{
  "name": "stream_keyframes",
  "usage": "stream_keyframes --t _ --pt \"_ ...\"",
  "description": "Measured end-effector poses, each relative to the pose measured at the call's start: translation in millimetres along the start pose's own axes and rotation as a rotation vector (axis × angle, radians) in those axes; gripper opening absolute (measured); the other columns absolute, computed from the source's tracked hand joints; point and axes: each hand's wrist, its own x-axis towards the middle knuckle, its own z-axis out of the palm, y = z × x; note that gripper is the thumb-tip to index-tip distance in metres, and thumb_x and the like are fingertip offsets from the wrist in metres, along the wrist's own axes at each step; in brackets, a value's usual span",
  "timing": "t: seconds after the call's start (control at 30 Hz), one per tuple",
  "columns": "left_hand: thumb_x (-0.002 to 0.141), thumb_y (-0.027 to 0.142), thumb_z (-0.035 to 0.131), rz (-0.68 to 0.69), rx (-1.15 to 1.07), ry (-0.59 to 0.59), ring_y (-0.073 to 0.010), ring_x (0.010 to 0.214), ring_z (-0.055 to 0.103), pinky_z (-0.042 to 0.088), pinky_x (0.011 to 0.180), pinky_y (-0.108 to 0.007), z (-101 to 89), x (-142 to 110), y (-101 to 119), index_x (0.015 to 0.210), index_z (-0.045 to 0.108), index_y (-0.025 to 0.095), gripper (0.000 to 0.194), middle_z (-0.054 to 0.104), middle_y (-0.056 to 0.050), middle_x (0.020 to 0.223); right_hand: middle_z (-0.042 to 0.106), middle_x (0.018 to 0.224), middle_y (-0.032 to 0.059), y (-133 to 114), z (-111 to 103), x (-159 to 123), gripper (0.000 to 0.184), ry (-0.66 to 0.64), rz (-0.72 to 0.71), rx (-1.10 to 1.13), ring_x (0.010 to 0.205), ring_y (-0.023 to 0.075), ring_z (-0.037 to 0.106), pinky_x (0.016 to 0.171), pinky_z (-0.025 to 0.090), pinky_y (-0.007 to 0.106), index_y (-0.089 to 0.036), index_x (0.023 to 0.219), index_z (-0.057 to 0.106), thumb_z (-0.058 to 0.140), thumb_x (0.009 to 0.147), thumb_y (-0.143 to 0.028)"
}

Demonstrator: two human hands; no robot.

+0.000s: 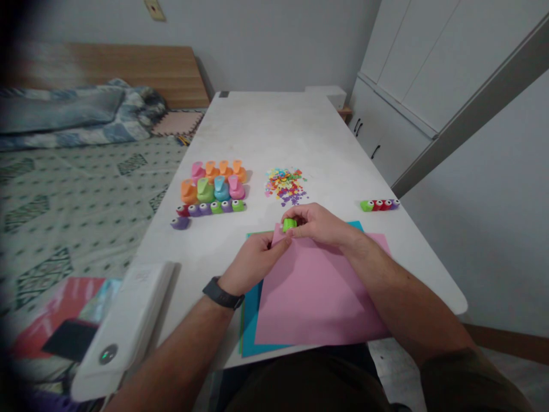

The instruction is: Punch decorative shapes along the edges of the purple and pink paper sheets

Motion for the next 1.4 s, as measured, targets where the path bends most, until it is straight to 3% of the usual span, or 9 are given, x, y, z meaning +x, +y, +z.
stream_keyframes --t 0.73,1.07,1.4 --pt "0.092 0.051 0.049 0.0 0.0 0.002 -0.0103 0.058 0.034 0.023 0.053 -0.025 0.8 -0.8 -1.1 0.064 0.047 0.017 0.044 0.04 0.004 0.062 0.063 0.085 0.0013 -0.5 3.0 2.5 0.028 0.009 -0.003 0.032 0.074 0.0136 0.051 0.068 0.04 0.028 -0.017 0.096 0.071 0.08 0.074 -0.032" --pt "0.081 0.068 0.061 -0.055 -0.023 0.069 -0.0118 0.061 0.044 0.028 0.053 -0.024 -2.5 -0.4 6.0 0.083 0.067 0.015 0.053 0.056 0.001 0.068 0.061 0.082 0.0005 -6.1 4.6 -2.9 0.025 0.029 0.0 0.044 0.073 0.0134 0.049 0.068 0.038 0.028 -0.016 0.098 0.07 0.076 0.075 -0.024" --pt "0.085 0.067 0.057 0.018 0.061 0.143 -0.0096 0.057 0.035 0.023 0.053 -0.025 1.7 2.5 5.7 0.071 0.059 0.016 0.053 0.043 0.005 0.06 0.059 0.079 -0.0008 -2.6 8.0 -2.5 0.022 0.039 -0.016 -0.009 0.073 0.0137 0.047 0.068 0.036 0.028 -0.016 0.092 0.069 0.073 0.071 -0.016"
